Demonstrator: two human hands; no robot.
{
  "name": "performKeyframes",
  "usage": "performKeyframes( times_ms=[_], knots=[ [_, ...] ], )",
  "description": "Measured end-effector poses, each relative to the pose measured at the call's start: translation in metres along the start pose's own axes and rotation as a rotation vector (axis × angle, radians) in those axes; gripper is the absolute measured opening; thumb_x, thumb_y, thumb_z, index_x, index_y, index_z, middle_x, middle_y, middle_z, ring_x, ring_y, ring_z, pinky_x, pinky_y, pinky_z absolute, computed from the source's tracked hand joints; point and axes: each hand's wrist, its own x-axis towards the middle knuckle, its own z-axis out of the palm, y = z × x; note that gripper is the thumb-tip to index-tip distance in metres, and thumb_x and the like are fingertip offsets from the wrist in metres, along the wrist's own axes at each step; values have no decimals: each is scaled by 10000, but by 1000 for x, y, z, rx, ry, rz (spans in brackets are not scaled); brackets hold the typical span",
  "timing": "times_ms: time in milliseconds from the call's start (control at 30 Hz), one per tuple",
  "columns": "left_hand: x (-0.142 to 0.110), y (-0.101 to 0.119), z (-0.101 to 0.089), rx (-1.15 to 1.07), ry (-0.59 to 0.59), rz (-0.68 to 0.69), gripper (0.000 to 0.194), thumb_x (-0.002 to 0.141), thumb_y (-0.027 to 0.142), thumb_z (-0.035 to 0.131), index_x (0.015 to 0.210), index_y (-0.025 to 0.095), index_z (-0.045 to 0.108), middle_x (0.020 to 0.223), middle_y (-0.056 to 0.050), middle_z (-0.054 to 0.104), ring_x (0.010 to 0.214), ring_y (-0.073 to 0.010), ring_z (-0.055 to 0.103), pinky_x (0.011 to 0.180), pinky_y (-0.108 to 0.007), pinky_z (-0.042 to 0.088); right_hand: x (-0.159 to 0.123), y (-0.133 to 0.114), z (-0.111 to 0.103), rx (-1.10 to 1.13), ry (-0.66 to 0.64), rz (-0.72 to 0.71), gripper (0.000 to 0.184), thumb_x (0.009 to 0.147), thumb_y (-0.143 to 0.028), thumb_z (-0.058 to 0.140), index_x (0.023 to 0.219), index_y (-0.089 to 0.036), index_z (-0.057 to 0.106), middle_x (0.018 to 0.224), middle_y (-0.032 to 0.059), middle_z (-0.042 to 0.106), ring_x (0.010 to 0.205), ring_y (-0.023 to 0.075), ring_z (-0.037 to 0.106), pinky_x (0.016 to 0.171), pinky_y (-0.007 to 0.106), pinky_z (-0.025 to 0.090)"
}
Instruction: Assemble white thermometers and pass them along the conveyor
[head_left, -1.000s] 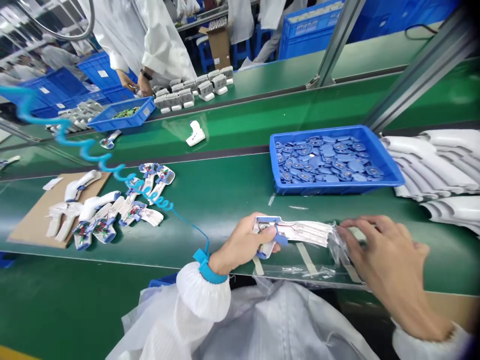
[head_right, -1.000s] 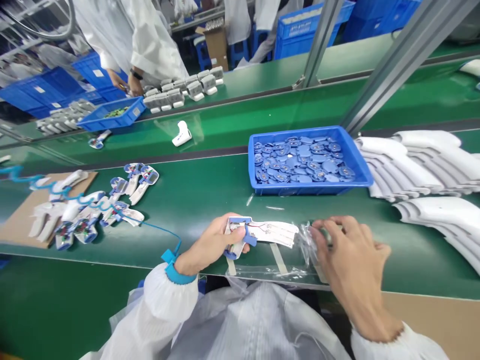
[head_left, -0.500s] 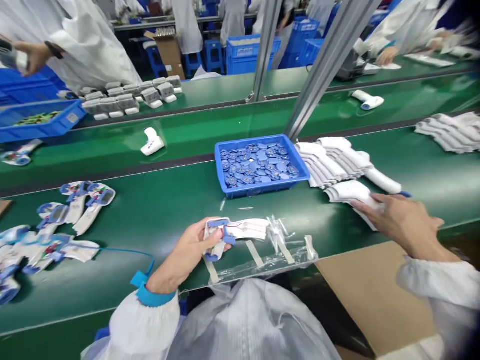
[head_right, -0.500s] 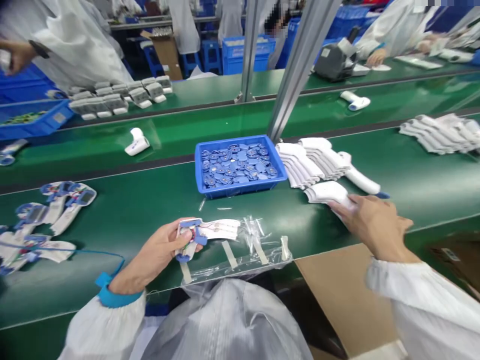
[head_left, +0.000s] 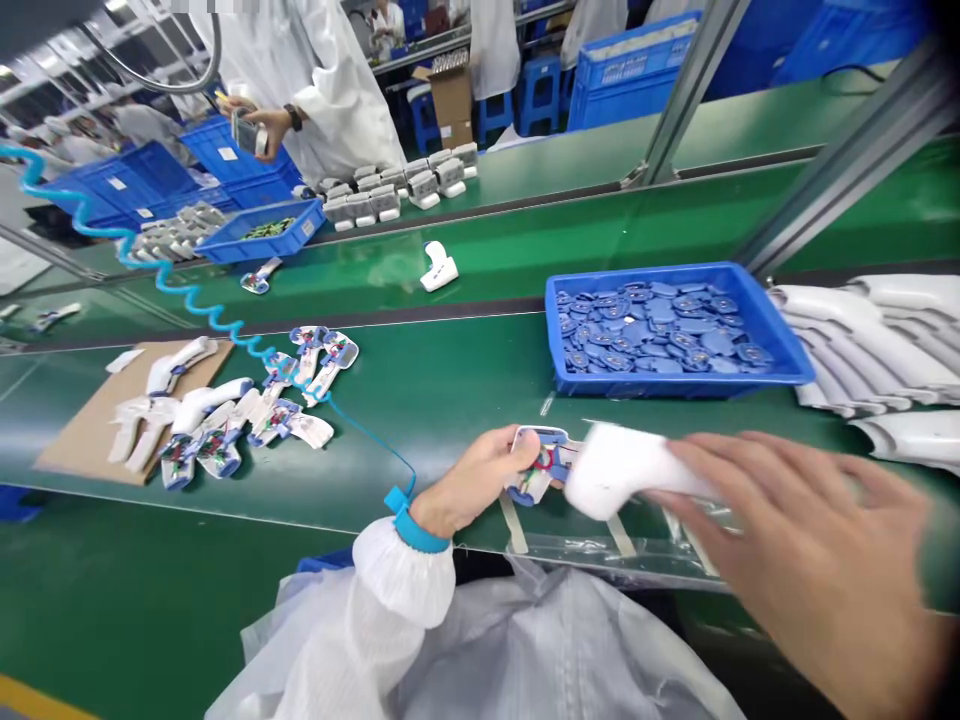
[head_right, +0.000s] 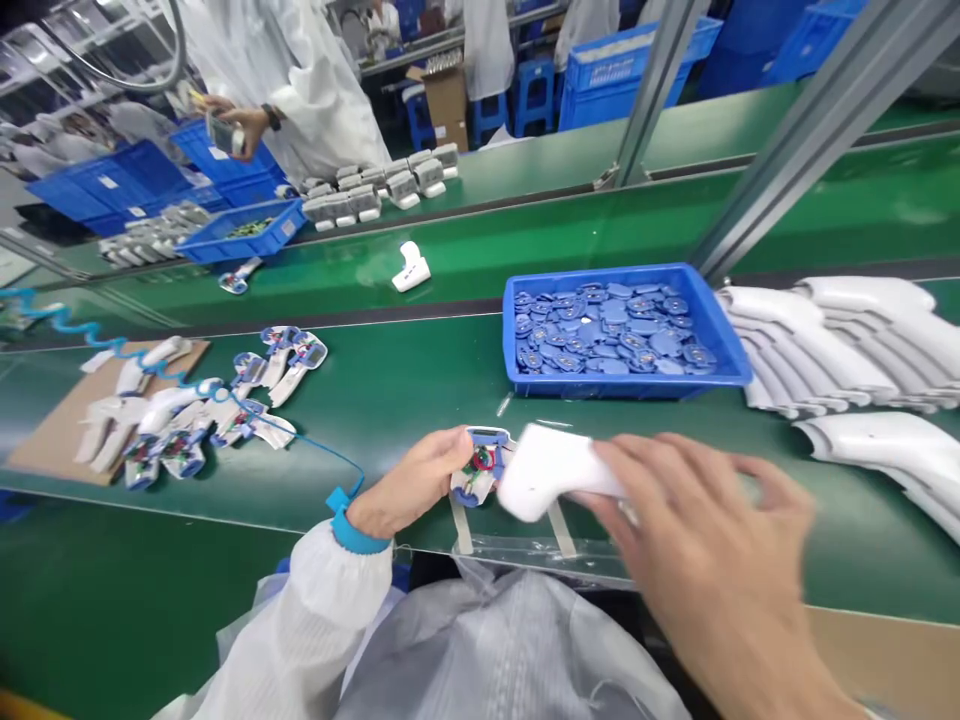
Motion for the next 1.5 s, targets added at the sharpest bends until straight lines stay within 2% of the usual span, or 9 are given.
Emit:
performKeyframes(
  times_ms=[133, 367, 500, 633, 767, 1000, 1200, 1367, 1500],
  knots=[
    [-3, -2, -1, 108, 84, 64, 578, 754, 587, 871, 1091, 147, 706, 1022, -84, 706, 922, -205, 643, 790, -288, 503, 19, -47, 25, -29, 15, -292, 201, 1052, -332, 559, 1166, -215, 677, 1150, 88, 792, 1059, 321, 718, 920, 526, 425],
    [-13, -3, -8, 358, 52, 160, 472, 863, 493, 782, 1209, 190, 673, 1085, -66, 710, 933, -210, 634, 793, -305, 501, 40, -33, 27, 602, -673, 114, 431, 986, -626, 551, 1147, -264, 721, 896, 31, 790, 634, 204, 688, 563, 334, 509],
    [-15, 2, -7, 569, 168, 183, 418, 821, 534, 811, 1001, 196, 644, 850, -21, 693, 748, -189, 603, 650, -301, 444, 57, -53, 28, 799, -408, 235, 422, 975, -624, 567, 1136, -261, 710, 1070, 47, 776, 856, 203, 724, 718, 307, 557],
    [-15, 9, -1, 650, 170, 234, 321, 829, 379, 783, 1040, 198, 621, 965, -41, 756, 799, -211, 681, 685, -301, 482, 75, -100, 47, 580, -42, 157, 568, 1028, -588, 492, 598, -219, 505, 575, 0, 555, 530, 120, 486, 533, 293, 352],
    [-17, 9, -1, 964, 204, 252, 232, 852, 330, 684, 1022, 179, 640, 929, -88, 778, 789, -274, 738, 692, -336, 514, 86, -122, 64, 427, 236, -48, 577, 1056, -374, 498, 515, -205, 389, 479, -15, 441, 479, 94, 397, 510, 313, 250],
    [-25, 12, -15, 1001, 201, 266, 300, 920, 448, 661, 1043, 175, 636, 937, -76, 783, 797, -259, 761, 659, -310, 538, 88, -125, 62, 560, 229, 91, 555, 1061, -339, 521, 525, -201, 565, 475, -11, 547, 438, 99, 482, 492, 300, 332],
    [-26, 20, -11, 1377, 232, 348, 352, 937, 395, 600, 1143, 111, 633, 927, -151, 779, 792, -349, 770, 730, -437, 579, 85, -125, 68, 612, 357, 104, 562, 1080, -342, 463, 541, -212, 553, 501, -1, 564, 450, 104, 493, 511, 304, 366],
    [-26, 25, -9, 1182, 148, 235, 362, 952, 473, 605, 1130, 161, 651, 927, -102, 791, 787, -296, 772, 674, -358, 571, 87, -120, 62, 494, 188, -33, 568, 1065, -373, 477, 522, -208, 486, 505, 3, 521, 498, 103, 471, 526, 320, 309],
    [-23, 20, -5, 1354, 244, 260, 354, 925, 410, 604, 1092, 102, 659, 928, -166, 779, 806, -351, 772, 728, -430, 584, 93, -123, 64, 516, 202, -19, 595, 1051, -372, 470, 477, -217, 483, 457, 13, 517, 450, 98, 441, 512, 323, 291]
  ],
)
